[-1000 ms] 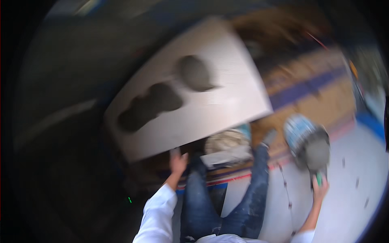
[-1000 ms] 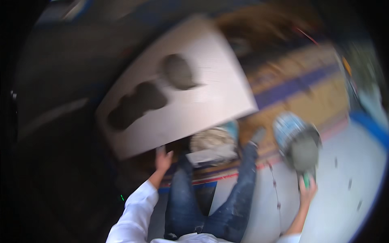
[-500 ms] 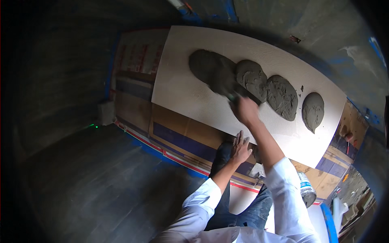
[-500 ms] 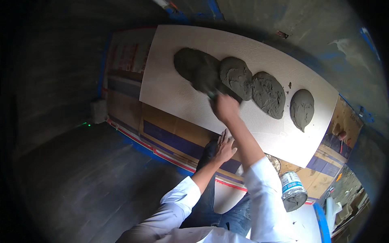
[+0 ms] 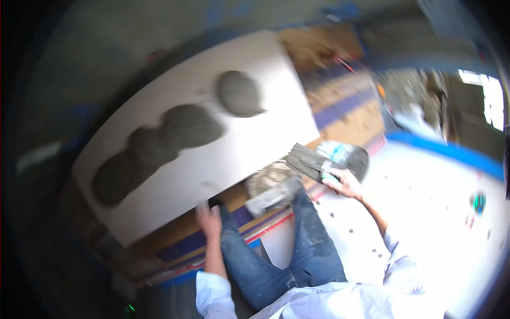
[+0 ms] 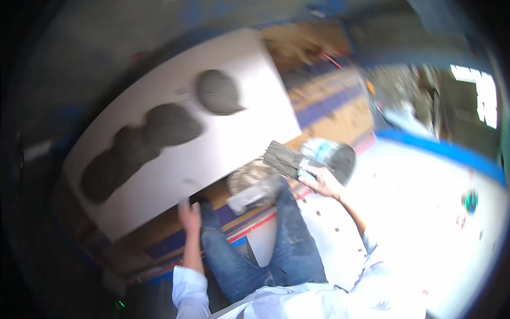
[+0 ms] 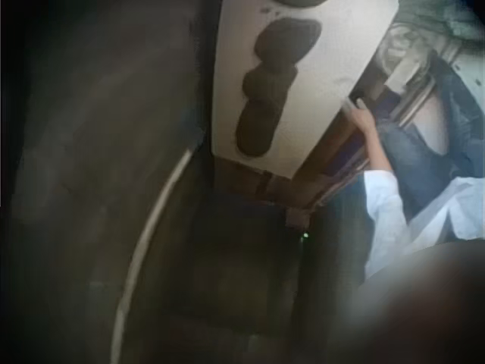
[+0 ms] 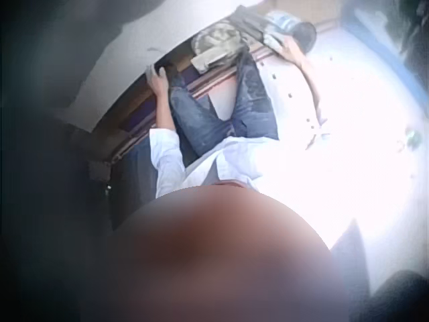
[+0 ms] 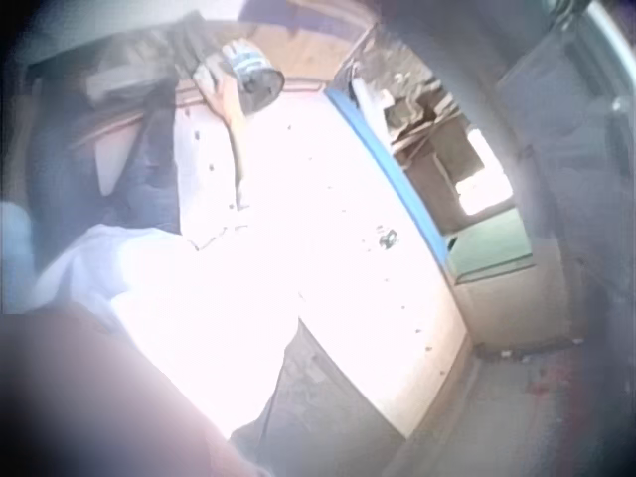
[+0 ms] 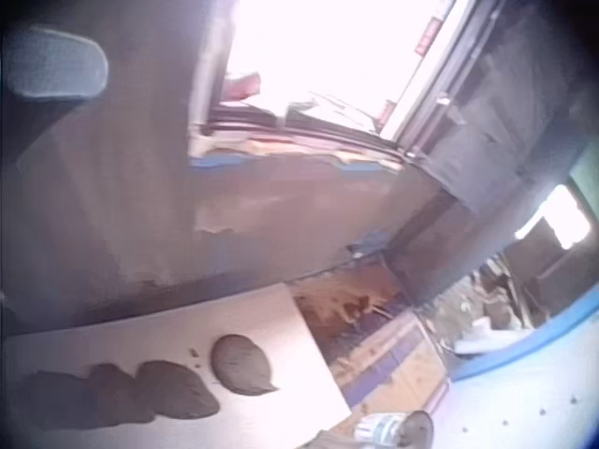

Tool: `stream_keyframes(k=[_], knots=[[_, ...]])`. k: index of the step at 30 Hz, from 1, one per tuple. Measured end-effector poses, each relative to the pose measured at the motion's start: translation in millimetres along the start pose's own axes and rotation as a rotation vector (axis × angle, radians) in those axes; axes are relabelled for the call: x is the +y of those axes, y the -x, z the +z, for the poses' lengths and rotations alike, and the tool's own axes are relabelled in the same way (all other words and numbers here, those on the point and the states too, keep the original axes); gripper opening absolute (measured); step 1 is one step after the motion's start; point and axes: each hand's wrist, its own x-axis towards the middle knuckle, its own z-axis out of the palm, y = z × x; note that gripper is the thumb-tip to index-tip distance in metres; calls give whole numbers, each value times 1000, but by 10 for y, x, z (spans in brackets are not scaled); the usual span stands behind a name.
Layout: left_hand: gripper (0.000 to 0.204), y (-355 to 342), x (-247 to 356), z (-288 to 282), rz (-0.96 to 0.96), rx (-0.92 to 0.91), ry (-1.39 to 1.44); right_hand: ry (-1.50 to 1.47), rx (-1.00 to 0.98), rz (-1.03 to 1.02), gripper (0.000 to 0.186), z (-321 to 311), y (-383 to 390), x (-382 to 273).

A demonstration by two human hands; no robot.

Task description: Applying a layer of mortar to the back of a large ceramic tile using a trowel.

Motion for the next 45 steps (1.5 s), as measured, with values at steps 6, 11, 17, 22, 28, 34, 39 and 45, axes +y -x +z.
stream_keyframes(k=[6, 11, 17, 22, 28, 34, 39, 45], knots=[[56, 845, -53, 273, -147, -343, -88, 290, 249, 466, 36, -455, 1262, 3269], [44, 1341, 442, 804, -217, -421, -198, 441, 240, 676, 33, -475, 912, 4946], [37, 1377, 1018, 1272, -99, -452, -418, 169, 378, 682, 35, 86, 113, 6233], [34, 1398, 1395, 1217, -39, -470, -470, -429, 660, 349, 37, 557, -69, 6475], [38, 1391, 1952, 1418, -95, -545, -552, -700, 677, 241, 39, 631, -173, 6493], [29, 1206, 2392, 1436, -62, -623, -571, -727, 556, 176, 41, 469, 174, 6545], [32, 868, 2439, 1482, 43, -535, -584, -718, 534, 169, 39, 301, 412, 6492], [45, 544, 1972, 1163, 36, -449, -586, -601, 590, 235, 32, -103, 726, 5877]])
